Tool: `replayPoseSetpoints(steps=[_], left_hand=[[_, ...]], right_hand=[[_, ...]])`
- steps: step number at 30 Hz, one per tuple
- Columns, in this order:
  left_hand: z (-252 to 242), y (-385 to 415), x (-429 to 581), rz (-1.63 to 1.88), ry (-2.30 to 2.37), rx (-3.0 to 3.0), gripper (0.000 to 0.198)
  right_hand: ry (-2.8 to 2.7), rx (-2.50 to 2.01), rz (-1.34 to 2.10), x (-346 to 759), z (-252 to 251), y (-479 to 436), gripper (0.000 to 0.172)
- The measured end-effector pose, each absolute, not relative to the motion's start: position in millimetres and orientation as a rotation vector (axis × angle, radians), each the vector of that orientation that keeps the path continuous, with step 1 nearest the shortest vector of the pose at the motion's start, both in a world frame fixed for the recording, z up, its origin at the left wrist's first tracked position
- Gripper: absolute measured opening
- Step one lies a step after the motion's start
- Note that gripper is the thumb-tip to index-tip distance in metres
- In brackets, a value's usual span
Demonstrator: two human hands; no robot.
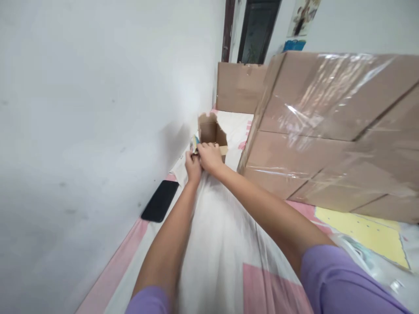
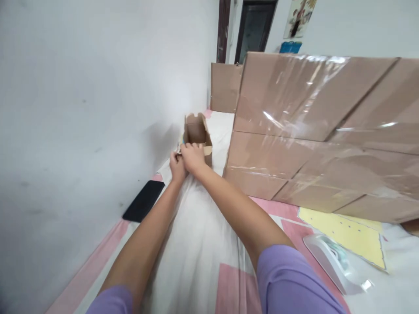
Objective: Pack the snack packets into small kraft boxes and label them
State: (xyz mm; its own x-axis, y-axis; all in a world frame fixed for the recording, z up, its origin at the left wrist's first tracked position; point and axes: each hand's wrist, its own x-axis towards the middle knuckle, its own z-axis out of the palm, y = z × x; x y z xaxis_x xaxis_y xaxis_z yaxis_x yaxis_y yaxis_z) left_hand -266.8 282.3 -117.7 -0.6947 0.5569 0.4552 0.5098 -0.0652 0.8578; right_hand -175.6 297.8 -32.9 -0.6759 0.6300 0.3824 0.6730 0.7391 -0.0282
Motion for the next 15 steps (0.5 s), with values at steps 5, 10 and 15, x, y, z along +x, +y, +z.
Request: replayPoseSetpoints(steps=[5,10,15], left_hand=[[-100.6,141.5,-222.9,2.091,1.968,1.286,0.015],[-107.0,-4.3,-124.8,1.943,2.060,1.443,0.036],[-122.0,-72.4,-40.9,1.461,2.211,2.281,0.062]], right_hand=[[-2.603,-0.658,-0.008,-123.7,-27.7,215.3,0.027],[-2.572,-0.241,0.092,12.8,-33.9,139.7,0.033],[-2.457,-0.016,0.151,164.7,-28.6,82.9,0.032]])
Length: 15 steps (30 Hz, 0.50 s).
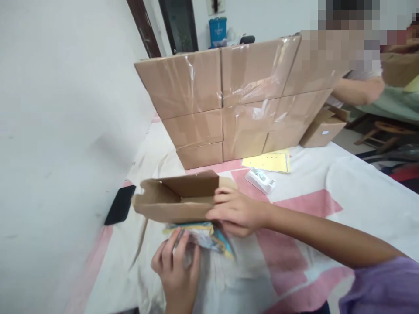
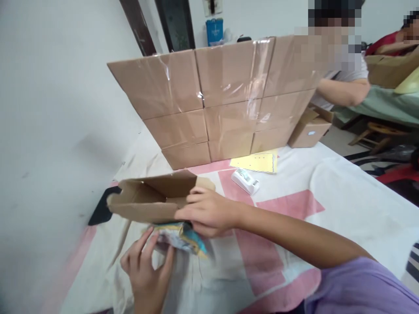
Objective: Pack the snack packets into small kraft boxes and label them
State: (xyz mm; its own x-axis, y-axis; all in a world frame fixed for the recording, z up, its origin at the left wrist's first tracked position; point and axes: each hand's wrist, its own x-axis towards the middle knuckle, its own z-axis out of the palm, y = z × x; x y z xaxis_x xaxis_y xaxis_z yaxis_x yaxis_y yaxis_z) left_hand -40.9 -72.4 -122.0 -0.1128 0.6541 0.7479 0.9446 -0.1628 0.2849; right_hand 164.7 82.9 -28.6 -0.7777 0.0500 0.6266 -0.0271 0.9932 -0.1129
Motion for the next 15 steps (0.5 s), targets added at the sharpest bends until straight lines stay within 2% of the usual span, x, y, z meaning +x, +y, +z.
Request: replayPoseSetpoints(steps=[4,7,9,11,14,15], left_hand=[[-108.9,-74.6,0.0,-0.863,-1.580,-2.102,0.045],[-96.1,-69.8,17.5,-0.761,-1.494,-2.232,0.041],[-92.7,-67.0,24.5,-0.719,-1.452,-2.247,0.037],[-94.0,-65.6,29.7,-0.683,-1.451,-2.232,0.027],[-98.6,-68.3,33.1,-0.635,-1.426,-2.257,0.005],[-98.0,-70.8,31.8,-0.620,-1.392,-2.296,0.003]], right_hand=[[-2.254,-0.140,0.251,245.0,-32.1,52.1,0.046],[-2.199,-0.305,0.224,276.5,-48.5,36.8,0.062],[-2.171,-0.391,0.210,285.8,-59.8,30.5,0.066],[-2.162,-0.452,0.163,288.2,-66.6,26.9,0.053],[-2.148,-0.481,0.096,286.8,-69.1,25.6,0.018],[-2.137,-0.474,0.090,286.4,-69.4,26.0,0.012]])
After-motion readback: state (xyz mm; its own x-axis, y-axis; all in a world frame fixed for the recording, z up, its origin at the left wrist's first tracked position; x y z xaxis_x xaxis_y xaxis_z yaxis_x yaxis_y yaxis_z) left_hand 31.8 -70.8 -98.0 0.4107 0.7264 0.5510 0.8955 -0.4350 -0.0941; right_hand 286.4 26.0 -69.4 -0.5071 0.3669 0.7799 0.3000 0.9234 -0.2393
